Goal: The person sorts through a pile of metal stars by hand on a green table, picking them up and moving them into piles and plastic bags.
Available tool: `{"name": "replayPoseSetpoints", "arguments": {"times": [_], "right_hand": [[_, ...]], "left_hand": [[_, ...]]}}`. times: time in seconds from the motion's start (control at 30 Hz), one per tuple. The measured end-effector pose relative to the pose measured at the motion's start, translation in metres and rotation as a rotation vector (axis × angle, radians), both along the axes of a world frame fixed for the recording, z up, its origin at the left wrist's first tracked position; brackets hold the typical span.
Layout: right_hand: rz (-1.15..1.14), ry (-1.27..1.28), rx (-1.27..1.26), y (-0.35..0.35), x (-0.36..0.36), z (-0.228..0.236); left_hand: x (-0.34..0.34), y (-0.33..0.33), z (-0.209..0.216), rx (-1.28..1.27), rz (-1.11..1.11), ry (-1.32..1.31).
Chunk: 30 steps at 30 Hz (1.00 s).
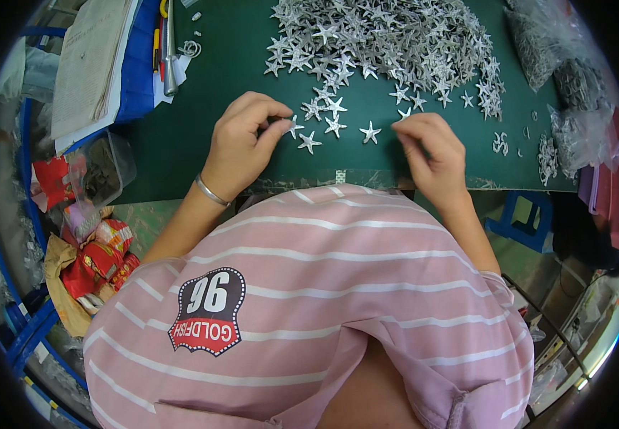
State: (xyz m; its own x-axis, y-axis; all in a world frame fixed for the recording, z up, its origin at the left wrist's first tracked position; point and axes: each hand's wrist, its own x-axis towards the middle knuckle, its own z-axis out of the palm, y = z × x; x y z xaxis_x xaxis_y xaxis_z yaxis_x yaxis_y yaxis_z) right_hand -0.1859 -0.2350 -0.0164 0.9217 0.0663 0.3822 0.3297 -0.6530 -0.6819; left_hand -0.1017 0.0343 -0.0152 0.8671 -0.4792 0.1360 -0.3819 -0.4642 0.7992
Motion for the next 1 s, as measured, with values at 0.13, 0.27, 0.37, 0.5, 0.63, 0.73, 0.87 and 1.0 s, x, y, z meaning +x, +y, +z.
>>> {"name": "replayPoseSetpoints", "arguments": {"times": [0.13, 0.27, 0.37, 0.5, 0.63, 0.73, 0.87, 1.0], "right_hand": [[0.147, -0.036, -0.198, 0.02, 0.007, -0.001], [0.109, -0.022, -0.17, 0.022, 0.006, -0.01], [0.107, -0.006, -0.208, 0.022, 0.007, -0.01], [0.076, 0.16, 0.234, 0.019, 0.005, -0.011], [0.072, 0.724, 1.252, 0.014, 0.016, 0.002], [0.043, 0.509, 0.366, 0.039, 0.019, -0.005], [0.07, 0.153, -0.165, 0.052, 0.024, -0.004], [0.072, 0.093, -0.08, 0.042, 0.028, -0.015]], "left_hand": [[0.001, -0.003, -0.006, 0.057, -0.166, -0.159], [-0.003, 0.003, 0.0, -0.002, -0.041, -0.098], [-0.004, -0.002, -0.007, 0.037, -0.142, -0.193], [-0.007, -0.011, -0.006, 0.057, -0.031, -0.142], [-0.007, -0.016, -0.011, 0.153, 0.005, -0.196], [-0.001, -0.018, -0.014, 0.157, -0.023, -0.252], [-0.004, -0.01, -0.013, -0.311, 0.031, 0.192], [0.006, 0.009, -0.004, -0.709, 0.066, 1.023]]}}
